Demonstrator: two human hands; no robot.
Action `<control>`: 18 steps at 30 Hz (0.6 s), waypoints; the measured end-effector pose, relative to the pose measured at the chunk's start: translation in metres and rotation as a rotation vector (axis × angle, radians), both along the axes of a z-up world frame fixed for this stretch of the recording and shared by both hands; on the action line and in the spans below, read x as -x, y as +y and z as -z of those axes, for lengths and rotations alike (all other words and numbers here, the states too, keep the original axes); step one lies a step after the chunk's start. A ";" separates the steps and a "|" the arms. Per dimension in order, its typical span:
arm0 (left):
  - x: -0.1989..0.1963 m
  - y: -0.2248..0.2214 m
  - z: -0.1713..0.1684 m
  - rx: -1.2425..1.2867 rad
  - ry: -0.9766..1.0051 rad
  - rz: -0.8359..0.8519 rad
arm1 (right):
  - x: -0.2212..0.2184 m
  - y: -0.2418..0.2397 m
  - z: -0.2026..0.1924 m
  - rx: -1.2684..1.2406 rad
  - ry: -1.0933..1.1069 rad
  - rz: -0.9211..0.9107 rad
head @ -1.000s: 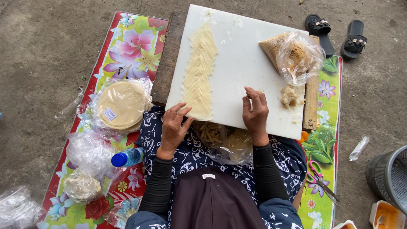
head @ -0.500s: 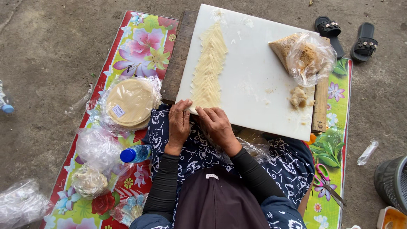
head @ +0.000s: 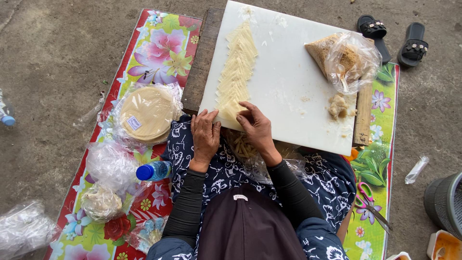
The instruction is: The person places triangular dough wrappers onto a white board, adds a small amount of filling from a plastic bag using a spoon, and rolls the dough into tight cylindrical shapes.
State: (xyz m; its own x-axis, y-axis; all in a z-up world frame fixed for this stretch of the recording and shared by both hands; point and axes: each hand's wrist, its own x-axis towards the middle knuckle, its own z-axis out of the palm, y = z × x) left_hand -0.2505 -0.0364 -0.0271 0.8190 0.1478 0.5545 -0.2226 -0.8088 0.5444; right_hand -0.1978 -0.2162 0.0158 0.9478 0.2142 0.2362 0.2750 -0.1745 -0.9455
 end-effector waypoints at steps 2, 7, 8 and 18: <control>0.000 -0.003 0.001 -0.021 0.014 -0.017 | 0.002 0.003 -0.002 0.038 -0.050 -0.008; 0.011 -0.012 0.006 -0.246 -0.176 -0.067 | 0.009 0.013 -0.006 0.078 -0.116 0.036; 0.012 -0.013 0.008 -0.304 -0.204 -0.082 | 0.009 0.013 -0.007 0.099 -0.140 0.046; 0.010 -0.007 0.020 -0.266 -0.093 -0.089 | -0.009 0.000 0.008 -0.088 0.058 0.048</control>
